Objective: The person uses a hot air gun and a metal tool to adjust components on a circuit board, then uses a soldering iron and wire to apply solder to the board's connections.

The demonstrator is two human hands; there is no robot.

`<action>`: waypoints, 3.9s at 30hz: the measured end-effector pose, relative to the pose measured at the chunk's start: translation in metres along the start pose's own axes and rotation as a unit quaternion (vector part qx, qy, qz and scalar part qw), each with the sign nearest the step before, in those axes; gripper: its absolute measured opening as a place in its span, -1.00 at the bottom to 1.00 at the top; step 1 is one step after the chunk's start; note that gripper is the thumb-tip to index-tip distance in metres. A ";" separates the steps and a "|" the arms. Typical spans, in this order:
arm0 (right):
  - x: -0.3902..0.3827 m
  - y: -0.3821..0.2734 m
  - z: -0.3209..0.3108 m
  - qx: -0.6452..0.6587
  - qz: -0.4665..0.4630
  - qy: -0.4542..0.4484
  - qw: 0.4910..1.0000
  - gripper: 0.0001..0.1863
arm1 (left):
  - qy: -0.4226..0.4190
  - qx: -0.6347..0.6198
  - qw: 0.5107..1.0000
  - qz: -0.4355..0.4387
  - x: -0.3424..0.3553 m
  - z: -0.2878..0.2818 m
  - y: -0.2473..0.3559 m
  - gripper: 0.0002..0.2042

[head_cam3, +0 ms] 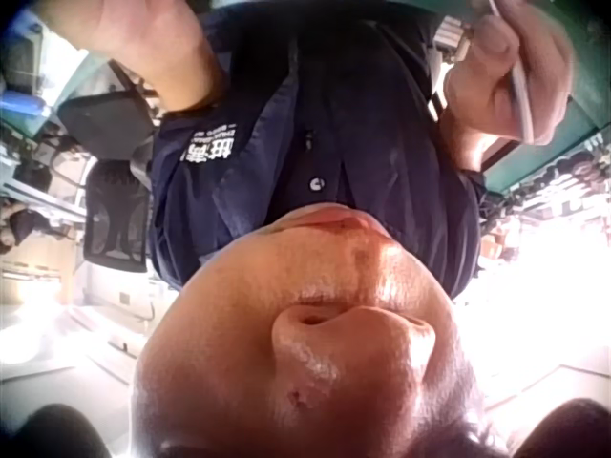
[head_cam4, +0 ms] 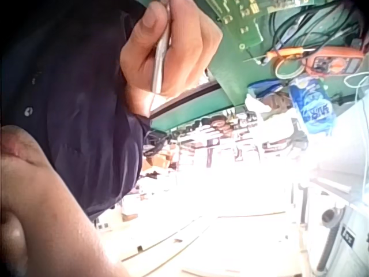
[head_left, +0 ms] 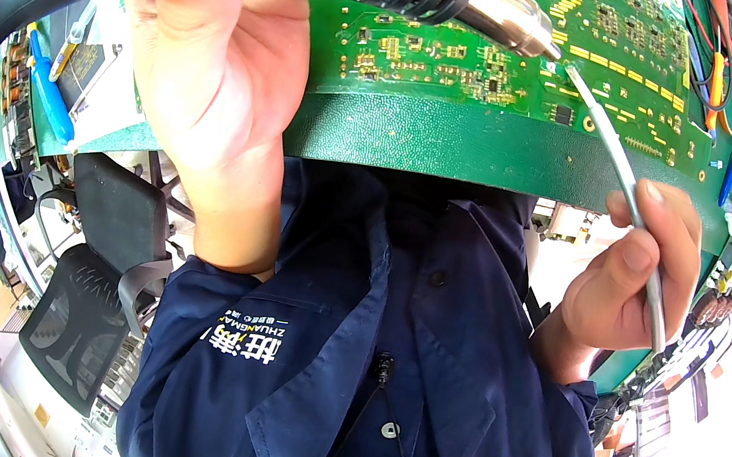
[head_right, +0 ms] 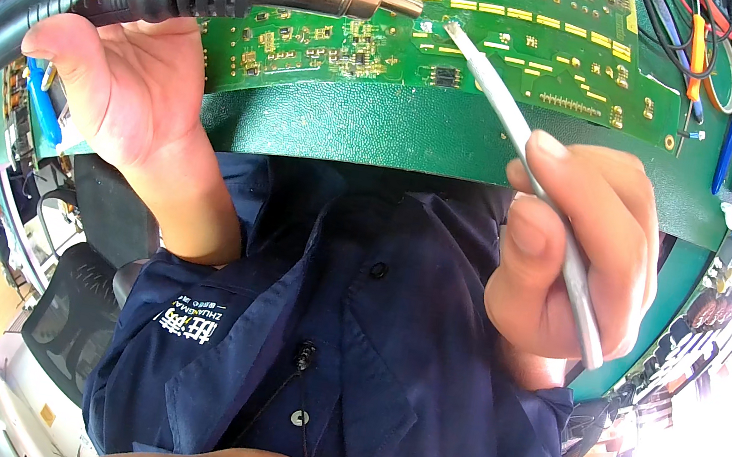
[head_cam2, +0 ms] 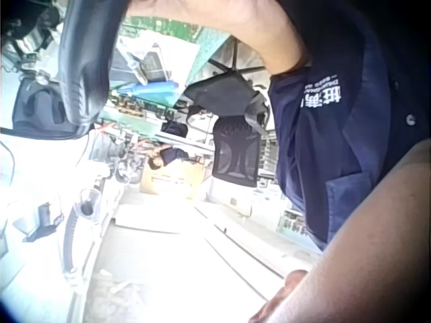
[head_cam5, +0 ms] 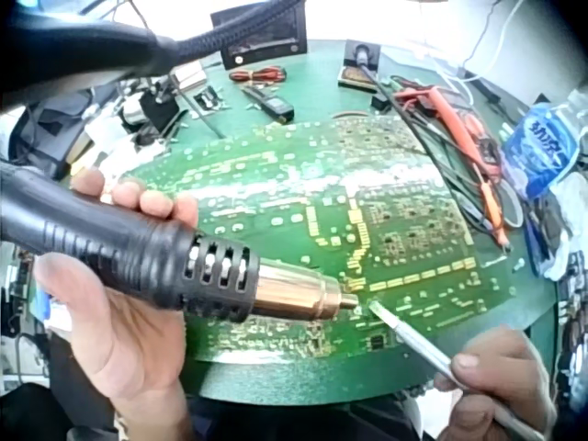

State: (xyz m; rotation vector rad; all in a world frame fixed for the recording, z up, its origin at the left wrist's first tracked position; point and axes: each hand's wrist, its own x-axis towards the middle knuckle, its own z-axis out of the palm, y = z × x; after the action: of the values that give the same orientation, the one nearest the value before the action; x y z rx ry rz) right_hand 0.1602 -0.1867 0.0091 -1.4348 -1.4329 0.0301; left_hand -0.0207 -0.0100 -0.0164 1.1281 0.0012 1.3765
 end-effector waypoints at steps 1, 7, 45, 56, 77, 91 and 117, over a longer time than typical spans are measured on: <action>-0.001 0.001 0.002 -0.007 0.001 0.002 1.000 -0.75 | 0.001 0.005 1.000 0.001 -0.001 0.000 0.001 -0.40; -0.001 0.001 0.002 -0.008 -0.008 0.003 1.000 -0.76 | -0.018 0.014 1.000 0.007 0.000 -0.008 -0.001 -0.41; -0.010 0.030 -0.057 -0.046 0.023 0.212 0.976 -0.55 | 0.105 0.072 0.991 -0.050 0.003 0.022 0.007 -0.41; -0.021 0.048 -0.091 -0.060 0.192 0.180 0.963 -0.85 | 0.017 0.068 0.998 0.005 0.015 0.060 0.046 -0.46; -0.027 0.054 -0.101 -0.280 0.027 0.015 0.960 -0.75 | -0.094 0.199 0.974 0.050 0.070 0.120 0.072 -0.59; 0.034 -0.068 -0.136 -0.217 -0.245 0.222 0.918 -0.48 | -0.305 0.546 0.773 0.107 0.059 0.160 0.056 -0.60; 0.064 -0.030 -0.166 0.046 0.051 0.352 0.933 -0.65 | -0.299 0.366 0.841 0.262 0.009 0.216 0.045 -0.51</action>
State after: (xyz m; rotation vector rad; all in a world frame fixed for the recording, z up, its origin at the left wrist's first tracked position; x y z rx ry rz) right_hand 0.2648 -0.2509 0.1416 -1.2566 -0.7538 -0.3191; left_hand 0.0759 -0.1460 0.1281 2.3151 -0.2722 1.4697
